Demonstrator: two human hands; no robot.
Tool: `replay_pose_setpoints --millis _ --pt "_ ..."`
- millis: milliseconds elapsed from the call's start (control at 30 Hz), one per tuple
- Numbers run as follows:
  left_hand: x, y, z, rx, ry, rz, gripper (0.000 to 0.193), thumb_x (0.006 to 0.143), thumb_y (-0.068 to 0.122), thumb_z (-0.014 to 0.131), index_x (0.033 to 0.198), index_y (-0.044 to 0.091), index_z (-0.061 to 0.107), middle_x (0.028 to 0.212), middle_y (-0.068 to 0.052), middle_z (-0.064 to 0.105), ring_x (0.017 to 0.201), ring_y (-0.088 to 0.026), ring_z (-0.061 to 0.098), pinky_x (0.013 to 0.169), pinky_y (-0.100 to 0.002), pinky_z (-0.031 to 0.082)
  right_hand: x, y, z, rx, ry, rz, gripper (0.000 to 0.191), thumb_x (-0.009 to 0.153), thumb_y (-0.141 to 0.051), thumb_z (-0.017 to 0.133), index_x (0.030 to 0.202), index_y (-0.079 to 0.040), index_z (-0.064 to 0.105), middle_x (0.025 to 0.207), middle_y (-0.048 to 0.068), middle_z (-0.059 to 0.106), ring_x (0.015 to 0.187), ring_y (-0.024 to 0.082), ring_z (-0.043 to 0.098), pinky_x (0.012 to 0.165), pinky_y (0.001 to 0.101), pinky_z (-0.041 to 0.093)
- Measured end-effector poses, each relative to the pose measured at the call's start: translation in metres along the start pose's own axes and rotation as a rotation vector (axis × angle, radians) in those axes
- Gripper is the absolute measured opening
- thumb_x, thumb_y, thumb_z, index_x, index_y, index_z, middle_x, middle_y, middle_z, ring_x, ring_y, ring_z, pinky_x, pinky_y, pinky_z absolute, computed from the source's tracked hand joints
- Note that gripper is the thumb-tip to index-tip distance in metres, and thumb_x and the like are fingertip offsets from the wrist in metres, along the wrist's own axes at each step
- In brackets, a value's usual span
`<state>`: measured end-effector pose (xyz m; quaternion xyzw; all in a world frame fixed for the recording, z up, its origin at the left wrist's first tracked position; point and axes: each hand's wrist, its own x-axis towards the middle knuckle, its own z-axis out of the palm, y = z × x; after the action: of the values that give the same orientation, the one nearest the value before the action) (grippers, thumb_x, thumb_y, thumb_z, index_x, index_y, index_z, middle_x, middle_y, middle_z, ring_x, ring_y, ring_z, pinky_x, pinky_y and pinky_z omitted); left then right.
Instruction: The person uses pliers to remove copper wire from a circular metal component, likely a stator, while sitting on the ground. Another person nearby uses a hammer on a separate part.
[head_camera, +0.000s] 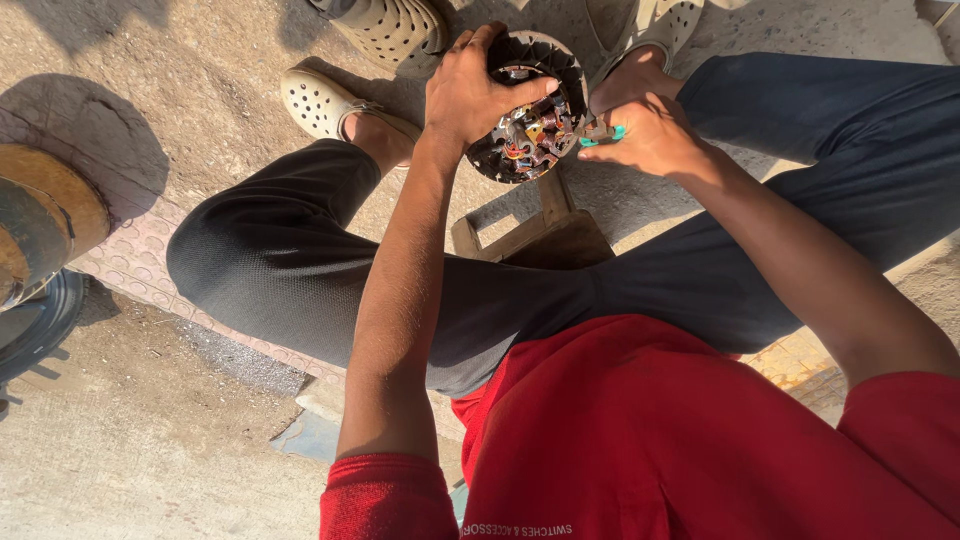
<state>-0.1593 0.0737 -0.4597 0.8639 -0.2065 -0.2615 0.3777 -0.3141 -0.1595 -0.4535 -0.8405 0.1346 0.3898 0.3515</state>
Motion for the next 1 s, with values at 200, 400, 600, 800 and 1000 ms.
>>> replay_pose_setpoints --millis 200,400,600,800,1000 --pt "0.001 0.003 -0.001 0.028 -0.006 -0.009 0.100 0.062 0.076 0.088 0.129 0.005 0.066 0.118 -0.015 0.074 0.110 -0.031 0.073 0.095 -0.047 0.056 0.003 0.010 0.002 -0.185 0.062 -0.081 0.038 0.087 -0.034 0.078 0.091 0.003 0.072 0.066 0.017 0.067 0.058 0.025 0.066 0.060 0.0423 0.053" --pt "0.001 0.004 0.000 0.029 -0.004 -0.023 0.102 0.061 0.079 0.085 0.131 0.006 0.066 0.118 -0.014 0.074 0.110 -0.031 0.073 0.095 -0.047 0.056 -0.010 0.004 -0.026 0.030 -0.337 0.118 0.043 0.091 -0.039 0.071 0.103 0.003 0.073 0.082 0.010 0.072 0.071 0.018 0.061 0.068 0.0384 0.050" --pt "0.004 0.002 0.007 0.053 -0.035 -0.059 0.107 0.059 0.081 0.085 0.133 0.007 0.063 0.119 -0.015 0.073 0.110 -0.031 0.073 0.095 -0.047 0.057 -0.044 -0.013 -0.060 0.577 -0.512 0.123 0.057 0.079 -0.023 0.069 0.134 -0.012 0.065 0.082 0.001 0.054 0.069 0.013 0.051 0.060 0.0321 0.044" --pt "0.003 0.001 0.005 0.058 -0.028 -0.049 0.106 0.059 0.080 0.084 0.133 0.008 0.064 0.119 -0.014 0.073 0.109 -0.031 0.073 0.094 -0.048 0.057 -0.053 -0.026 -0.057 0.043 -0.282 0.071 0.051 0.080 -0.023 0.076 0.131 -0.021 0.070 0.087 0.002 0.062 0.078 0.018 0.062 0.072 0.0376 0.050" --pt "0.004 0.001 0.000 0.061 -0.021 -0.047 0.106 0.061 0.082 0.083 0.134 0.008 0.064 0.118 -0.014 0.074 0.109 -0.031 0.074 0.096 -0.047 0.056 -0.063 -0.016 -0.019 -0.365 0.188 -0.276 0.053 0.078 -0.015 0.076 0.130 -0.011 0.069 0.099 0.010 0.068 0.091 0.030 0.069 0.079 0.0440 0.056"
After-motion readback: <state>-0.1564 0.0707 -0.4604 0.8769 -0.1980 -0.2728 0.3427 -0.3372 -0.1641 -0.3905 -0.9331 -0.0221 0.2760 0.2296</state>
